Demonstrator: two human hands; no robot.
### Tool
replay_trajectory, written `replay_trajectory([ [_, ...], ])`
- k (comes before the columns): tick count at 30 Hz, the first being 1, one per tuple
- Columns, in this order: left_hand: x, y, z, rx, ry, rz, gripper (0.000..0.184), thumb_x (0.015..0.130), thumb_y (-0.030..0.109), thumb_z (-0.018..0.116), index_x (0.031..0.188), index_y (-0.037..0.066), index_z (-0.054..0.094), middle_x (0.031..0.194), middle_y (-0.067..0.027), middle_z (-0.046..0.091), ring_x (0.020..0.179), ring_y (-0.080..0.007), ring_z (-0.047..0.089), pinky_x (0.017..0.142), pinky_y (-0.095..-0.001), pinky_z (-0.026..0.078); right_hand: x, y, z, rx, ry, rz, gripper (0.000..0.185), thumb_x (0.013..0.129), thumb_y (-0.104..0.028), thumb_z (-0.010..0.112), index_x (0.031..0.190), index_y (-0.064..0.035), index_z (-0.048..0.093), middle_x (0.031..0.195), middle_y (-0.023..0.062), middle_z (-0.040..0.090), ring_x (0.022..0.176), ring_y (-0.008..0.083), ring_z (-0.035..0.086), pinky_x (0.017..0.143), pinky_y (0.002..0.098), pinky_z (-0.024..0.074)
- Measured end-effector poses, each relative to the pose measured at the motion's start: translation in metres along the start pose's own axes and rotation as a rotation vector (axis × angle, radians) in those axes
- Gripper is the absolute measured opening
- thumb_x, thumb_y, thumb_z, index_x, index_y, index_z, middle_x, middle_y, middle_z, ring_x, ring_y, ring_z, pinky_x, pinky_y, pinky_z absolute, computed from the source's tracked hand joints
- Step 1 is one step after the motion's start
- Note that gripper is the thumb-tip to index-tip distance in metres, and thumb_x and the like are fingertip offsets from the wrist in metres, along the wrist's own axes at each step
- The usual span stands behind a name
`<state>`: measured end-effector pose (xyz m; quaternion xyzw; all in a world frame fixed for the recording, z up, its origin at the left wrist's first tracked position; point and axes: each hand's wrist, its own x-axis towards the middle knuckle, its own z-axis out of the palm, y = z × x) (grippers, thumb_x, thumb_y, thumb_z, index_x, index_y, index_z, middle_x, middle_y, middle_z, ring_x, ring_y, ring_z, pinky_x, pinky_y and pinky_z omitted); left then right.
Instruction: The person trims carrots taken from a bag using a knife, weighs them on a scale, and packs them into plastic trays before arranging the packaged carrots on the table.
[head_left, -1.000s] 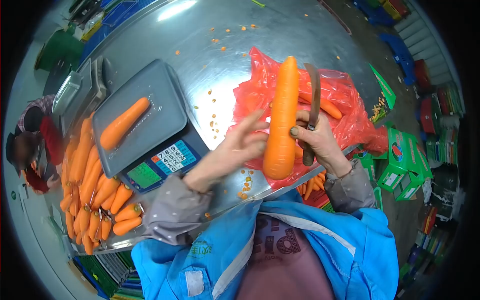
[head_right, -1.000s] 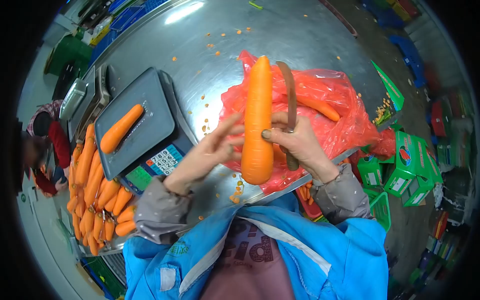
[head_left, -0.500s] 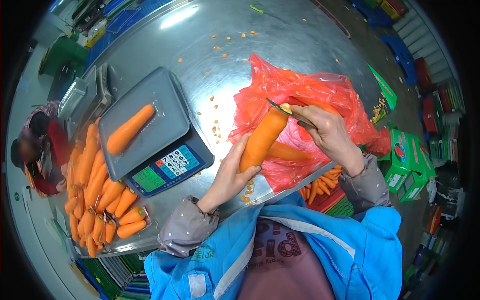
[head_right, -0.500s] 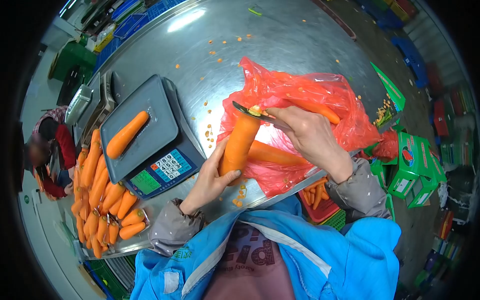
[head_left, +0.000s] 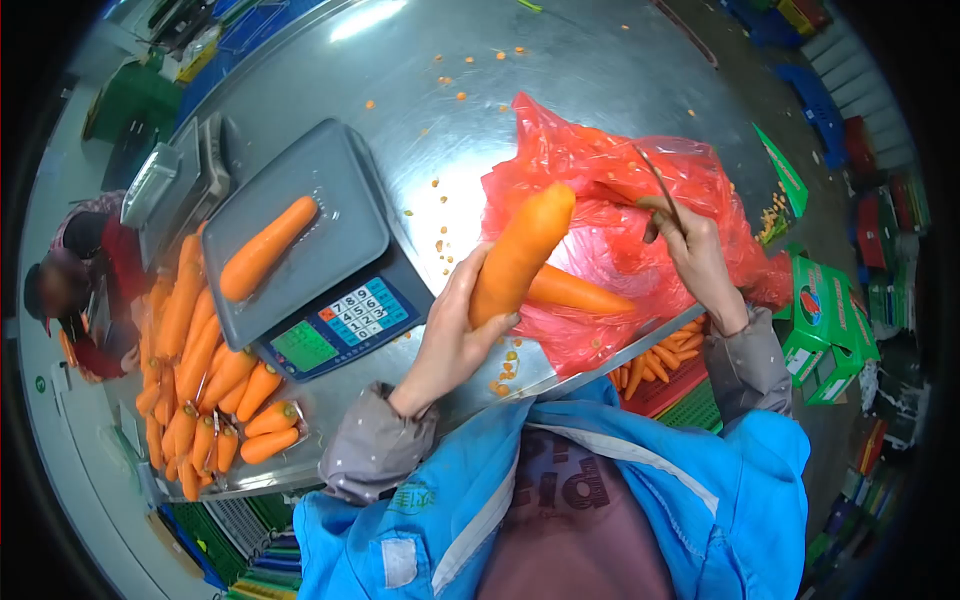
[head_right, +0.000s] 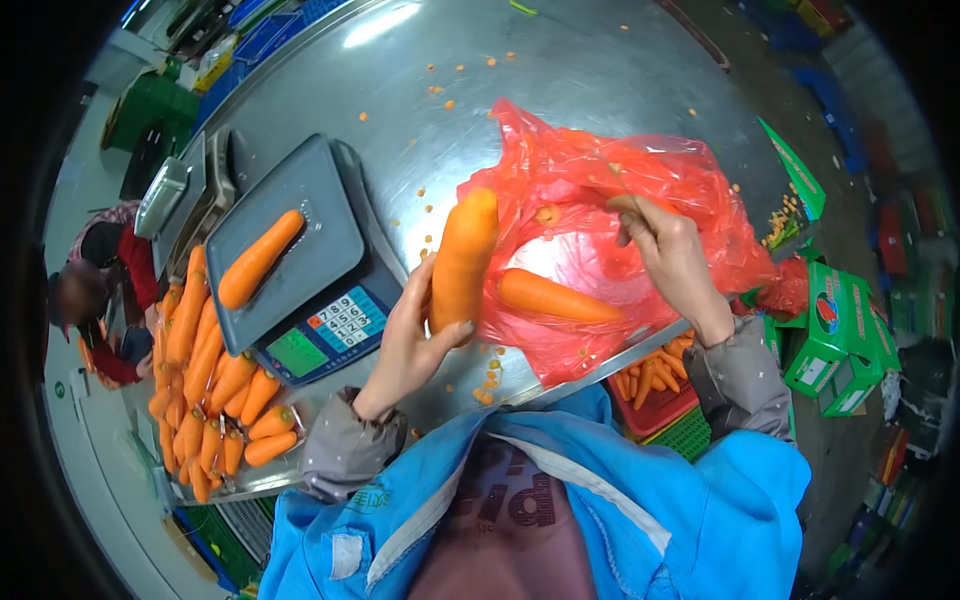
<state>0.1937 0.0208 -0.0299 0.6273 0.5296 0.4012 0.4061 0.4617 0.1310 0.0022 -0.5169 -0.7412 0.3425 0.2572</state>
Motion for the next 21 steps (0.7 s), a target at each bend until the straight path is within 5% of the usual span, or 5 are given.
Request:
replay_trajectory([
  [8,0.006,-0.004,0.002,-0.155,0.0,-0.02,0.073,0.072,0.005,0.069,0.133,-0.001,0.03,0.129,-0.0187,0.042,0.121,-0.0307,0.042,0.099,-0.036,0.035,-0.006,-0.008,0.026,0.081,-0.105,-0.045,0.021,0.085,-0.003,0.051,0.104,0.0041,0.057,0.072,0.0142,0.06,0.066,0.0207,0.06,0.063,0.0301,0.0467],
  [16,0.005,-0.01,0.006,-0.149,-0.017,-0.038,0.073,0.072,0.006,0.07,0.133,-0.001,0.029,0.129,-0.0194,0.042,0.121,-0.0306,0.042,0.1,-0.0363,0.034,-0.003,-0.046,0.031,0.458,-0.053,-0.048,0.021,0.082,-0.007,0.059,0.102,0.001,0.059,0.07,0.0016,0.056,0.067,0.0059,0.053,0.059,0.0224,0.042],
  [21,0.004,-0.003,0.007,-0.137,-0.088,-0.023,0.07,0.074,0.006,0.069,0.133,-0.001,0.03,0.128,-0.0182,0.043,0.119,-0.0289,0.043,0.1,-0.0359,0.034,0.012,-0.074,0.03,0.386,-0.044,-0.07,0.02,0.078,-0.007,0.063,0.096,0.001,0.061,0.072,0.0014,0.058,0.06,0.0033,0.049,0.054,0.0192,0.0385],
])
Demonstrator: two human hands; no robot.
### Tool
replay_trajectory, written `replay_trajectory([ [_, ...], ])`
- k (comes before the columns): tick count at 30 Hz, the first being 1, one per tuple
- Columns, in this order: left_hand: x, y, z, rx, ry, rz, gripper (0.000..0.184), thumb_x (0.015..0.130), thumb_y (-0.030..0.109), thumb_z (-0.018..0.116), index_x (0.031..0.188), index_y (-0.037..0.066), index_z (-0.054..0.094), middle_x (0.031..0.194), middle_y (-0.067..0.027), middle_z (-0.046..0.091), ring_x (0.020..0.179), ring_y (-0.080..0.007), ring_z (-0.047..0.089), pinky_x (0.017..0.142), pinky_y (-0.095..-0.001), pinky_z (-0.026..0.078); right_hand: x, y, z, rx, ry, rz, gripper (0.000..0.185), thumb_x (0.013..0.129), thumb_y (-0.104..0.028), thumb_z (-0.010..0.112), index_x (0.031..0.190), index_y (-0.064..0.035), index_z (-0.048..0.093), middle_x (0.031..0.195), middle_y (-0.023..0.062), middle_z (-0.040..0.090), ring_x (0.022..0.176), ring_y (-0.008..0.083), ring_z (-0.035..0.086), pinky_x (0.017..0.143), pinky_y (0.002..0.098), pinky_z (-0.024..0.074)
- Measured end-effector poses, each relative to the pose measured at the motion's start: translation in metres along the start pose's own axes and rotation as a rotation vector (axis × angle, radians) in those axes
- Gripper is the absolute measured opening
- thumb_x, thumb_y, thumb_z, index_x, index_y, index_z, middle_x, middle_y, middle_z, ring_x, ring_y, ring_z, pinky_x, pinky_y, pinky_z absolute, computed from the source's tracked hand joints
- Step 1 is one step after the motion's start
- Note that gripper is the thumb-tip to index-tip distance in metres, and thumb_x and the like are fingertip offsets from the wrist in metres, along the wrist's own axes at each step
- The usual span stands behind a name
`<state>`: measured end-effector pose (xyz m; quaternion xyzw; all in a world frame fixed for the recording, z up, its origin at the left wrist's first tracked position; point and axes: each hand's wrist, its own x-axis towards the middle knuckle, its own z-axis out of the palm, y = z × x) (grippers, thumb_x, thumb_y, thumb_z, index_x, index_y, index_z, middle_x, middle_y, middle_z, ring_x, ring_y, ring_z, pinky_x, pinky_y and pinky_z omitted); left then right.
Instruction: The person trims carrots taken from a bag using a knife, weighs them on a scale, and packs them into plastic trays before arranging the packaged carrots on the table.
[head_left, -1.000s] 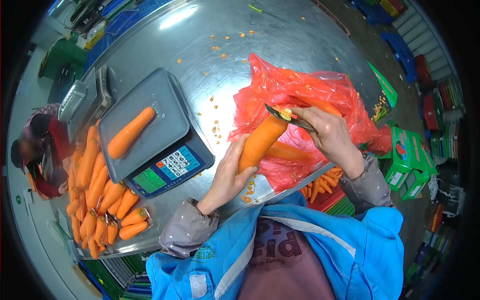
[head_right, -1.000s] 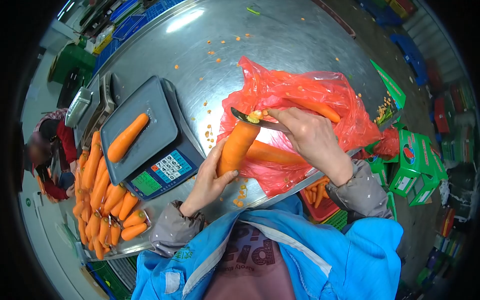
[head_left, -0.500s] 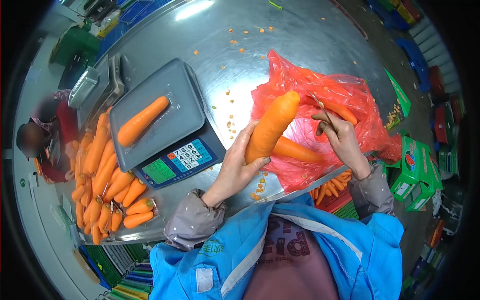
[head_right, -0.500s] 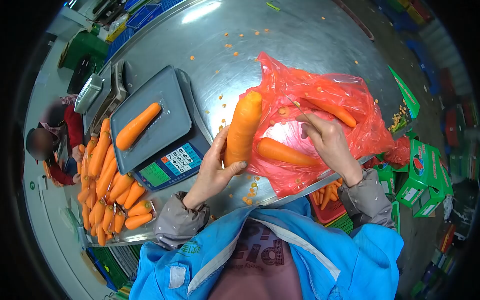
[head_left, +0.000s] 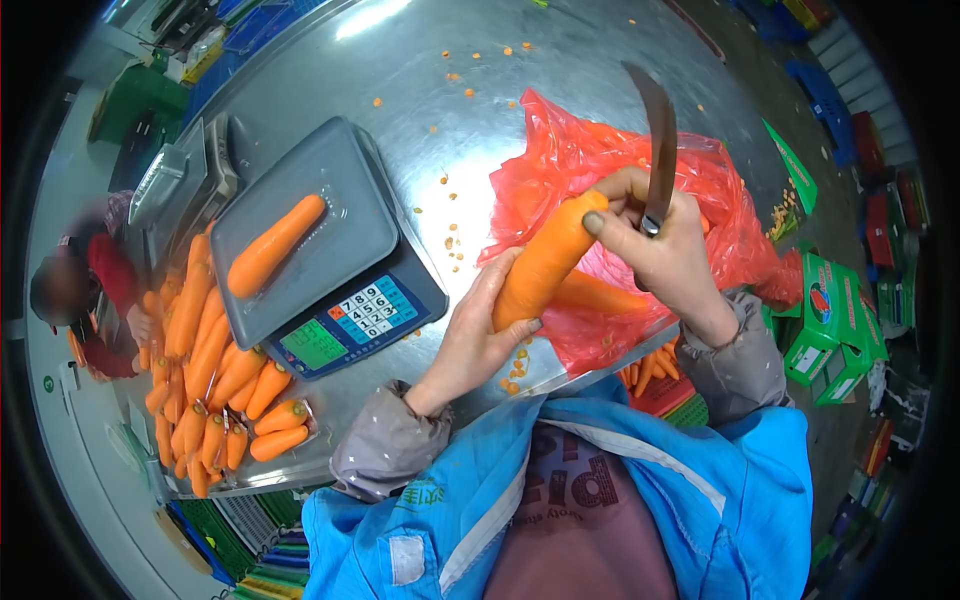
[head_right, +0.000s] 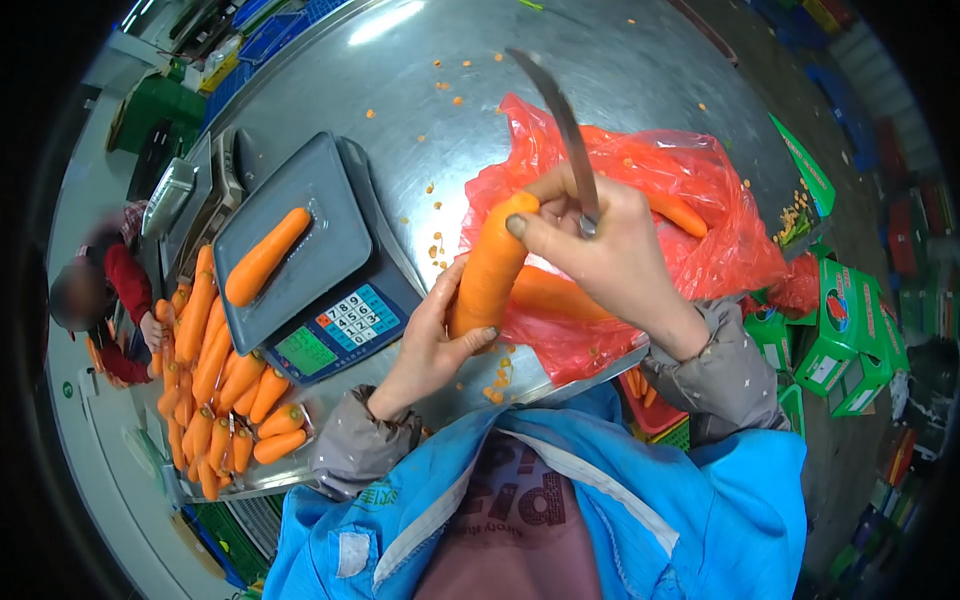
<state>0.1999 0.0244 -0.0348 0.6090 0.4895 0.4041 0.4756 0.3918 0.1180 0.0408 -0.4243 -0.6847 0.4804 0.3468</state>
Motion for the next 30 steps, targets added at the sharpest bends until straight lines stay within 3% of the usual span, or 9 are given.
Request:
replay_trajectory([
  [2,-0.004,0.0,0.0,-0.145,-0.035,-0.054,0.069,0.075,0.007,0.069,0.132,0.0,0.031,0.128,-0.0172,0.043,0.118,-0.0276,0.044,0.099,-0.0359,0.035,0.003,-0.003,0.003,0.165,0.041,0.033,0.018,0.079,-0.009,0.062,0.094,0.0012,0.062,0.074,0.003,0.061,0.056,0.002,0.046,0.05,0.0197,0.0375],
  [4,-0.005,0.014,-0.006,-1.082,-0.163,-0.317,0.075,0.078,0.017,0.069,0.137,0.001,0.025,0.131,-0.0149,0.041,0.123,-0.0256,0.041,0.101,-0.038,0.035,0.002,-0.006,-0.001,0.233,-0.005,0.125,0.019,0.083,-0.011,0.057,0.097,0.0014,0.062,0.077,0.0044,0.062,0.052,0.0022,0.044,0.047,0.0195,0.037],
  [6,-0.005,0.011,-0.012,-1.174,-0.22,-0.289,0.069,0.084,0.028,0.06,0.137,0.004,0.024,0.135,-0.0151,0.036,0.124,-0.0307,0.038,0.102,-0.0446,0.035,0.001,-0.005,-0.001,0.269,0.104,0.126,0.02,0.087,-0.011,0.052,0.099,0.0011,0.061,0.078,0.0046,0.061,0.049,0.0024,0.041,0.045,0.0177,0.0348],
  [9,0.002,0.012,-0.016,-1.775,-0.091,-0.227,0.057,0.093,0.036,0.039,0.138,0.005,0.022,0.139,-0.0144,0.028,0.127,-0.0341,0.031,0.104,-0.0541,0.028,-0.008,0.005,-0.001,0.239,0.061,0.109,0.02,0.089,-0.011,0.049,0.1,0.0008,0.06,0.076,0.0034,0.059,0.047,0.0021,0.039,0.043,0.0165,0.0305],
  [13,0.002,0.008,-0.019,-2.013,-0.051,-0.218,0.056,0.093,0.036,0.04,0.139,0.008,0.023,0.139,-0.0139,0.029,0.127,-0.0316,0.031,0.105,-0.0589,0.022,-0.019,0.006,0.008,0.19,-0.001,0.134,0.017,0.089,-0.01,0.05,0.098,0.0012,0.06,0.075,0.003,0.058,0.049,0.0015,0.04,0.044,0.0172,0.0298],
  [16,0.001,0.008,-0.016,-1.892,-0.019,-0.141,0.047,0.094,0.033,0.037,0.133,0.007,0.03,0.132,-0.0174,0.038,0.127,-0.0364,0.033,0.104,-0.051,0.031,-0.024,0.007,0.018,0.117,-0.055,0.105,0.015,0.088,-0.008,0.053,0.097,0.0019,0.059,0.074,0.0027,0.058,0.053,0.0026,0.044,0.047,0.0182,0.0327],
  [22,-0.006,0.011,-0.016,-1.575,0.082,0.07,0.05,0.09,0.021,0.051,0.133,0.01,0.03,0.134,-0.0095,0.038,0.128,-0.0313,0.032,0.105,-0.0468,0.03,-0.034,0.012,0.042,0.181,-0.223,0.234,0.021,0.089,-0.014,0.053,0.102,0.0017,0.057,0.07,0.0013,0.054,0.055,0.0049,0.047,0.049,0.0204,0.0363],
  [27,-0.012,0.003,-0.024,-1.119,0.211,0.045,0.059,0.088,0.024,0.056,0.137,0.012,0.027,0.134,-0.0091,0.037,0.126,-0.0237,0.034,0.105,-0.0409,0.028,-0.035,0.019,0.072,0.623,-0.32,0.437,0.055,0.083,-0.041,0.059,0.116,-0.0001,0.044,0.074,0.0037,0.052,0.044,0.0075,0.043,0.039,0.0201,0.0326],
  [30,-0.024,-0.004,-0.053,-0.739,0.284,0.085,0.059,0.086,0.018,0.059,0.135,0.008,0.03,0.132,-0.0126,0.04,0.127,-0.0265,0.033,0.105,-0.0375,0.027,-0.024,0.017,0.075,0.609,-0.268,0.428,0.056,0.082,-0.04,0.061,0.116,0.0009,0.045,0.08,0.005,0.053,0.044,0.0065,0.042,0.039,0.0186,0.032],
])
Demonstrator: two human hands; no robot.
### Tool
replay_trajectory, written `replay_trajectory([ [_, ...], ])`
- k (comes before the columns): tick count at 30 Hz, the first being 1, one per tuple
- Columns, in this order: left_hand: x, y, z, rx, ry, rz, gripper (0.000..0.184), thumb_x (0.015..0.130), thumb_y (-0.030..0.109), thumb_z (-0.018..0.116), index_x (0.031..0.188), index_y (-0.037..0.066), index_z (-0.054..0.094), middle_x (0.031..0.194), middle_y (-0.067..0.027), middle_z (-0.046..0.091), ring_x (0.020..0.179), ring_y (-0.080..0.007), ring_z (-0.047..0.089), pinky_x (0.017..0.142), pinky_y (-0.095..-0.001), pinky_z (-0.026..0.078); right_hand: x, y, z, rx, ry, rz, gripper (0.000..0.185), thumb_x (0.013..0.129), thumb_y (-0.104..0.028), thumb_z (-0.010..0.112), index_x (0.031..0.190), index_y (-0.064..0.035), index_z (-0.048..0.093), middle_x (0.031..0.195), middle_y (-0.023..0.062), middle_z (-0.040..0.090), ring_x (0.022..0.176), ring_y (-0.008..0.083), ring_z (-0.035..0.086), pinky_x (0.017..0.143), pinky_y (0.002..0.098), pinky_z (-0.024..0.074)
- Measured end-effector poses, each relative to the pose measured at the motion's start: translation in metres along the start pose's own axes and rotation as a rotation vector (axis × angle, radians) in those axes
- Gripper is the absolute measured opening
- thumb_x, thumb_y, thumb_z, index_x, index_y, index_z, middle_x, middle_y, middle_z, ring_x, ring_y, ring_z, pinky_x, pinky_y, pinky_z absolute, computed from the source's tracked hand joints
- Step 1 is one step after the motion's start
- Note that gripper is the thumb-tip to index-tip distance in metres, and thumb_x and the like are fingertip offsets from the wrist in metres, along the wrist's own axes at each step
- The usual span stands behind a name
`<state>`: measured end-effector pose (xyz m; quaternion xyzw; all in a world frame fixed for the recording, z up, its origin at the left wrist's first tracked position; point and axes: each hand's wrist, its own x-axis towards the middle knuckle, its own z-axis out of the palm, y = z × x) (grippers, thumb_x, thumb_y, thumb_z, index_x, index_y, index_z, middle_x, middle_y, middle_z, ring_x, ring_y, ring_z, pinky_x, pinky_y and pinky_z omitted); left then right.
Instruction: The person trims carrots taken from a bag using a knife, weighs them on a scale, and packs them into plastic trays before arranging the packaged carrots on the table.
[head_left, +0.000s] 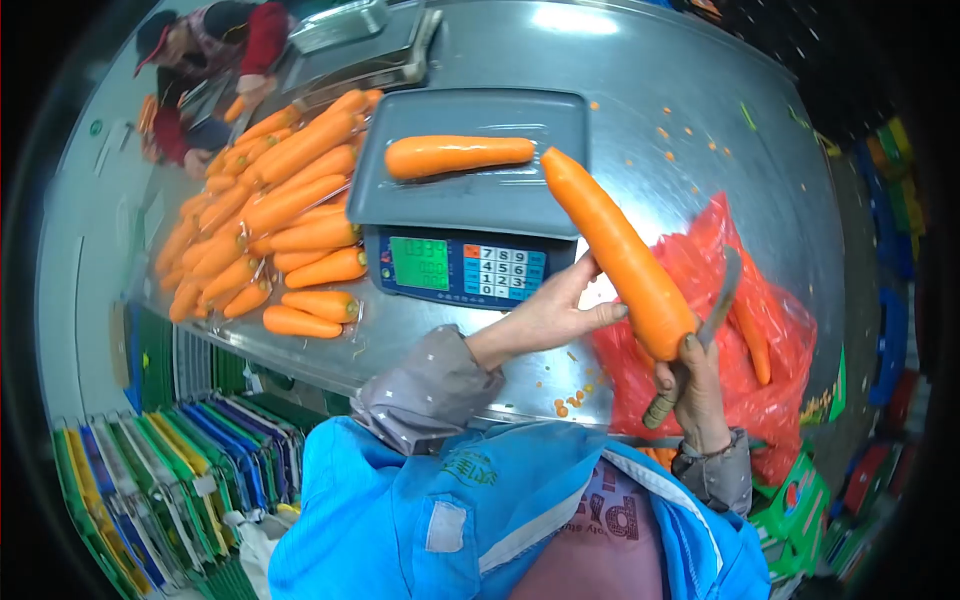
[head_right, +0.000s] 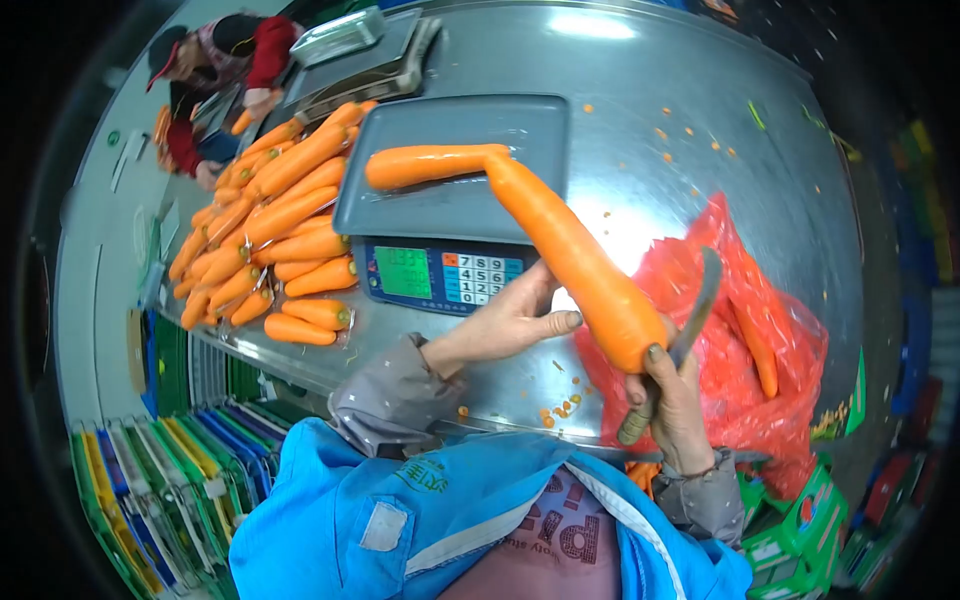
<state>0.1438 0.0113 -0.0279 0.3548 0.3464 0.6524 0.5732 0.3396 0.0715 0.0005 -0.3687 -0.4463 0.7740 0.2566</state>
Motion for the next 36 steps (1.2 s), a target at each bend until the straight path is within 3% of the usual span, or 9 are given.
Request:
replay_trajectory([
  [2,0.001,0.031,-0.037,1.155,-0.024,0.205,0.062,0.078,0.013,0.065,0.131,0.003,0.035,0.13,-0.016,0.041,0.126,-0.0302,0.035,0.104,-0.0383,0.028,0.011,-0.006,0.0,-0.043,-0.018,-0.015,0.057,0.08,-0.037,0.063,0.117,0.0015,0.046,0.077,0.0042,0.053,0.044,0.0061,0.042,0.039,0.0178,0.0317],
  [4,0.004,0.054,-0.082,1.359,0.229,0.414,0.065,0.071,0.012,0.069,0.127,0.0,0.038,0.127,-0.0195,0.042,0.123,-0.0335,0.036,0.103,-0.0395,0.029,0.024,-0.013,0.0,-0.234,-0.022,-0.077,0.055,0.079,-0.034,0.064,0.117,0.0018,0.048,0.073,0.0026,0.053,0.044,0.0057,0.042,0.039,0.0176,0.0316],
  [8,0.007,0.099,-0.161,1.867,0.649,0.364,0.071,0.068,0.015,0.072,0.129,0.005,0.036,0.123,-0.0262,0.04,0.117,-0.0378,0.039,0.097,-0.0423,0.034,0.059,-0.035,0.018,-0.498,-0.085,-0.092,0.051,0.077,-0.026,0.062,0.118,0.0023,0.049,0.07,0.0004,0.05,0.049,0.0049,0.042,0.044,0.0199,0.0331],
  [12,0.014,0.104,-0.235,1.623,0.394,0.334,0.064,0.073,0.022,0.07,0.126,0.003,0.041,0.121,-0.0244,0.045,0.115,-0.0364,0.042,0.096,-0.041,0.035,0.102,-0.045,0.046,-0.66,-0.193,-0.125,0.051,0.076,-0.016,0.062,0.121,0.001,0.047,0.086,0.0053,0.056,0.056,0.0053,0.046,0.049,0.0202,0.036],
  [14,0.016,0.11,-0.235,1.42,0.403,0.055,0.053,0.077,0.028,0.065,0.12,0.002,0.048,0.116,-0.0213,0.051,0.111,-0.0345,0.046,0.094,-0.0394,0.036,0.127,-0.045,0.061,-0.719,-0.243,-0.188,0.051,0.075,-0.013,0.062,0.122,0.001,0.047,0.095,0.0071,0.057,0.063,0.0073,0.05,0.053,0.0219,0.0391],
  [19,0.013,0.106,-0.248,1.463,0.425,0.234,0.042,0.084,0.027,0.056,0.118,0.002,0.05,0.114,-0.0184,0.051,0.109,-0.0325,0.046,0.094,-0.0375,0.036,0.185,-0.032,0.088,-0.75,-0.374,-0.42,0.057,0.07,-0.004,0.067,0.124,-0.0033,0.047,0.113,0.01,0.057,0.094,0.0188,0.058,0.071,0.0296,0.0478],
  [23,0.009,0.111,-0.256,1.493,0.416,0.18,0.043,0.087,0.027,0.052,0.123,0.005,0.048,0.118,-0.0184,0.049,0.112,-0.0331,0.043,0.097,-0.0385,0.034,0.216,-0.015,0.09,-1.094,-0.292,-0.66,0.063,0.063,0.001,0.071,0.121,-0.0138,0.05,0.124,0.0065,0.052,0.095,0.0245,0.059,0.071,0.0304,0.0494],
  [32,0.005,0.113,-0.251,1.314,0.362,0.044,0.053,0.086,0.032,0.053,0.131,0.008,0.039,0.122,-0.0197,0.046,0.116,-0.0355,0.037,0.101,-0.0417,0.028,0.235,-0.012,0.11,-1.233,-0.315,-0.704,0.06,0.065,-0.003,0.071,0.12,-0.014,0.051,0.125,0.0081,0.051,0.106,0.0293,0.054,0.08,0.0346,0.0482],
  [36,0.002,0.106,-0.251,1.367,0.36,0.051,0.081,0.073,0.042,0.067,0.136,0.008,0.028,0.125,-0.0238,0.04,0.118,-0.0394,0.031,0.101,-0.0459,0.025,0.24,-0.022,0.108,-1.191,-0.427,-0.609,0.059,0.067,-0.008,0.072,0.122,-0.012,0.05,0.122,0.0075,0.053,0.098,0.0233,0.058,0.074,0.0324,0.0486],
])
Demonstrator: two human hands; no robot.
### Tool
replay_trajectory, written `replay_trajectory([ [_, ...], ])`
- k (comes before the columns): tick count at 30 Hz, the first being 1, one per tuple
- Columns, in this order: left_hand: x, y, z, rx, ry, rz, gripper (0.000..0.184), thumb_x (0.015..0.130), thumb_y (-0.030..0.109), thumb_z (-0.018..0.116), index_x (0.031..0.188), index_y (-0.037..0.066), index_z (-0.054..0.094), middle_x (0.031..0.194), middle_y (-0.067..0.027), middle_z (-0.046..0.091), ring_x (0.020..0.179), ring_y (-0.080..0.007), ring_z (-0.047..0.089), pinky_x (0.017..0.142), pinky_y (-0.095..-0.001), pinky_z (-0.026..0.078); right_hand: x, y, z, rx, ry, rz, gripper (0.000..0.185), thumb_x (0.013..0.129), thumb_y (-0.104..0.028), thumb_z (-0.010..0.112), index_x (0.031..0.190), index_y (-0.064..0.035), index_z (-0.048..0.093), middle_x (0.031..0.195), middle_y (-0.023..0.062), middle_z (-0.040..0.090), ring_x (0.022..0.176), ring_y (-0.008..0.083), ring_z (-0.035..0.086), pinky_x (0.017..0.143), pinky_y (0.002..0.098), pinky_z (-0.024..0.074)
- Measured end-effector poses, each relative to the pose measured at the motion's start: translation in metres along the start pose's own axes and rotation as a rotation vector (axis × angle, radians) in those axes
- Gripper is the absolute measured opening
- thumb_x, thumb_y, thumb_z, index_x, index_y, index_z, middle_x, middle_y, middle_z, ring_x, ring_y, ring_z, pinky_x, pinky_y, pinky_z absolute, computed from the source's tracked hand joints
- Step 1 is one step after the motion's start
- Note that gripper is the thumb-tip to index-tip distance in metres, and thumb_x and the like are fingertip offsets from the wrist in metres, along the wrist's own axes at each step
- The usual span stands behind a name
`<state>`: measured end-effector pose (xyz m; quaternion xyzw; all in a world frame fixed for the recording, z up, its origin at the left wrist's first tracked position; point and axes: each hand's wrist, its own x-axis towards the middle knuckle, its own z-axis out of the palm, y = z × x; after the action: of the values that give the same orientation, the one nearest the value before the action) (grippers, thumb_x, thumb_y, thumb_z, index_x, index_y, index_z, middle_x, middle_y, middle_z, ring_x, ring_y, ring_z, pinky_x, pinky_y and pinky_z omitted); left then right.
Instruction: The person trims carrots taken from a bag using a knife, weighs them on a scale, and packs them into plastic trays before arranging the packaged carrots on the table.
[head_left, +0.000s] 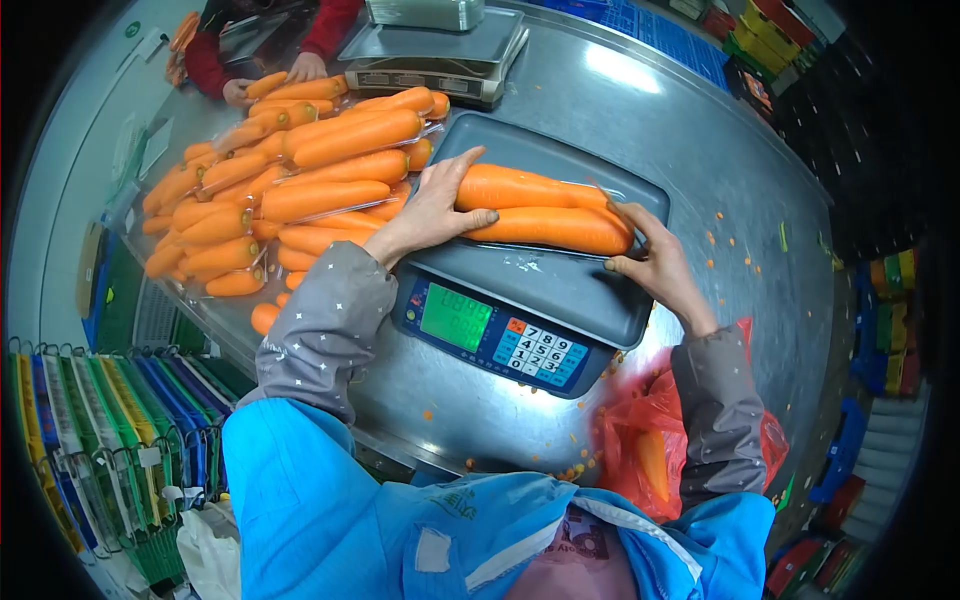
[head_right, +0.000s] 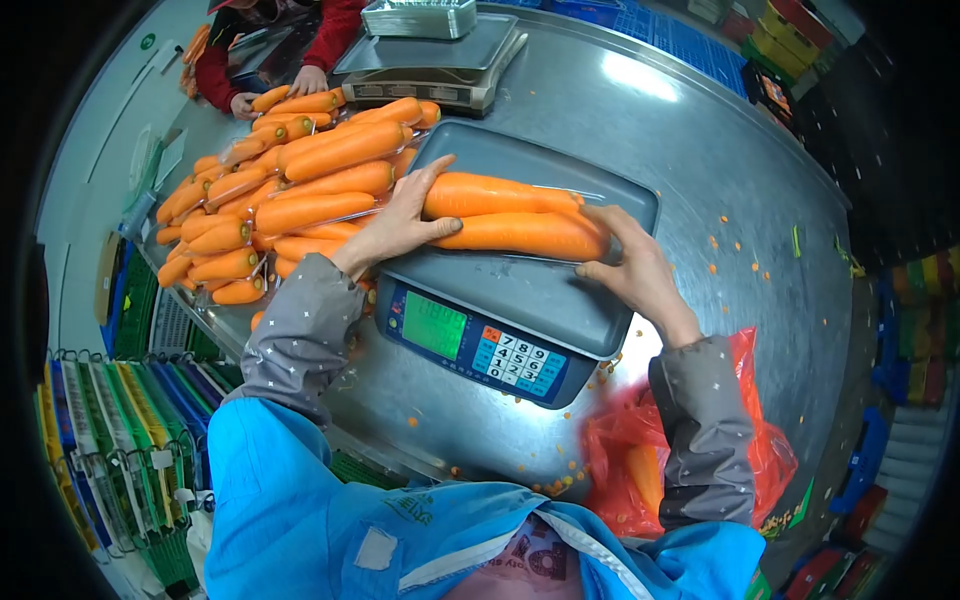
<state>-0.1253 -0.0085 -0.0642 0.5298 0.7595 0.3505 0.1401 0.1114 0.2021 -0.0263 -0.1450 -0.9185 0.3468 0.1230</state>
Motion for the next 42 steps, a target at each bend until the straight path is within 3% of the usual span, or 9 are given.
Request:
replay_trajectory([
  [6,-0.011,0.01,0.005,-0.137,0.215,-0.376,0.086,0.07,0.041,0.071,0.128,-0.01,0.033,0.106,-0.0245,0.053,0.099,-0.0328,0.051,0.088,-0.0408,0.042,0.006,0.001,0.006,0.257,0.131,0.426,0.057,0.08,-0.039,0.063,0.121,-0.0029,0.048,0.083,0.0083,0.058,0.063,0.0119,0.052,0.052,0.0261,0.0409],
  [11,-0.015,0.012,0.008,-0.607,0.102,-0.538,0.046,0.072,0.034,0.074,0.091,-0.006,0.059,0.067,-0.0088,0.057,0.06,-0.0137,0.055,0.05,-0.0257,0.045,0.007,0.0,-0.001,0.342,-0.035,0.478,0.047,0.084,-0.04,0.057,0.108,-0.0002,0.055,0.067,0.0001,0.05,0.052,0.0063,0.044,0.042,0.022,0.0341],
  [12,-0.018,0.018,0.003,-0.666,0.026,-0.582,0.054,0.076,0.029,0.072,0.109,-0.005,0.047,0.077,-0.006,0.057,0.061,-0.0084,0.052,0.051,-0.0198,0.041,0.005,0.002,-0.002,0.335,-0.024,0.515,0.044,0.086,-0.041,0.055,0.105,-0.0013,0.056,0.066,-0.001,0.048,0.051,0.0059,0.044,0.042,0.0211,0.0333],
  [20,-0.071,0.045,0.002,-1.04,0.174,-0.409,0.065,0.086,0.022,0.061,0.134,0.007,0.02,0.112,-0.0117,0.051,0.096,-0.0166,0.053,0.084,-0.026,0.042,-0.034,-0.043,0.006,0.391,0.056,0.512,0.039,0.088,-0.037,0.051,0.104,-0.0026,0.056,0.066,-0.0028,0.046,0.051,0.0037,0.041,0.042,0.0183,0.0309],
  [23,-0.101,0.053,-0.001,-1.441,0.206,-0.331,0.076,0.09,0.023,0.054,0.143,0.018,-0.001,0.136,-0.0079,0.027,0.111,-0.0226,0.051,0.089,-0.0348,0.048,-0.035,-0.065,0.016,0.46,0.11,0.492,0.038,0.088,-0.035,0.052,0.108,-0.0023,0.053,0.065,-0.0032,0.044,0.049,0.0021,0.037,0.042,0.0158,0.0282],
  [27,-0.14,0.044,-0.006,-1.691,0.145,-0.274,0.07,0.089,0.02,0.055,0.14,0.025,0.008,0.131,-0.0094,0.036,0.094,-0.0297,0.062,0.058,-0.029,0.057,-0.034,-0.091,0.026,0.434,0.067,0.418,0.038,0.088,-0.034,0.052,0.108,-0.0018,0.052,0.063,-0.0047,0.041,0.047,0.0015,0.034,0.04,0.0169,0.0259],
  [31,-0.171,0.03,-0.014,-1.694,0.32,-0.338,0.066,0.086,0.017,0.057,0.137,0.023,0.016,0.119,-0.0145,0.049,0.084,-0.0346,0.064,0.05,-0.0228,0.054,-0.025,-0.127,0.041,0.483,0.066,0.276,0.045,0.087,-0.038,0.054,0.112,-0.0011,0.051,0.067,-0.0027,0.045,0.049,0.0016,0.034,0.04,0.0166,0.0254],
  [40,-0.22,-0.03,-0.068,-1.933,0.695,-0.204,0.05,0.086,0.023,0.058,0.124,-0.003,0.037,0.114,-0.0213,0.051,0.087,-0.0345,0.061,0.059,-0.0236,0.059,0.003,-0.176,0.066,0.714,-0.249,0.116,0.039,0.086,-0.02,0.058,0.117,0.0019,0.048,0.106,0.0041,0.053,0.053,0.0046,0.045,0.043,0.0172,0.0352],
  [42,-0.226,-0.043,-0.091,-1.639,1.019,-0.171,0.046,0.087,0.021,0.056,0.122,-0.003,0.038,0.114,-0.0214,0.052,0.089,-0.034,0.061,0.066,-0.0261,0.059,-0.001,-0.174,0.068,0.733,-0.276,0.152,0.035,0.086,-0.015,0.056,0.115,0.0015,0.049,0.105,0.0037,0.053,0.052,0.0045,0.044,0.042,0.0175,0.035],
])
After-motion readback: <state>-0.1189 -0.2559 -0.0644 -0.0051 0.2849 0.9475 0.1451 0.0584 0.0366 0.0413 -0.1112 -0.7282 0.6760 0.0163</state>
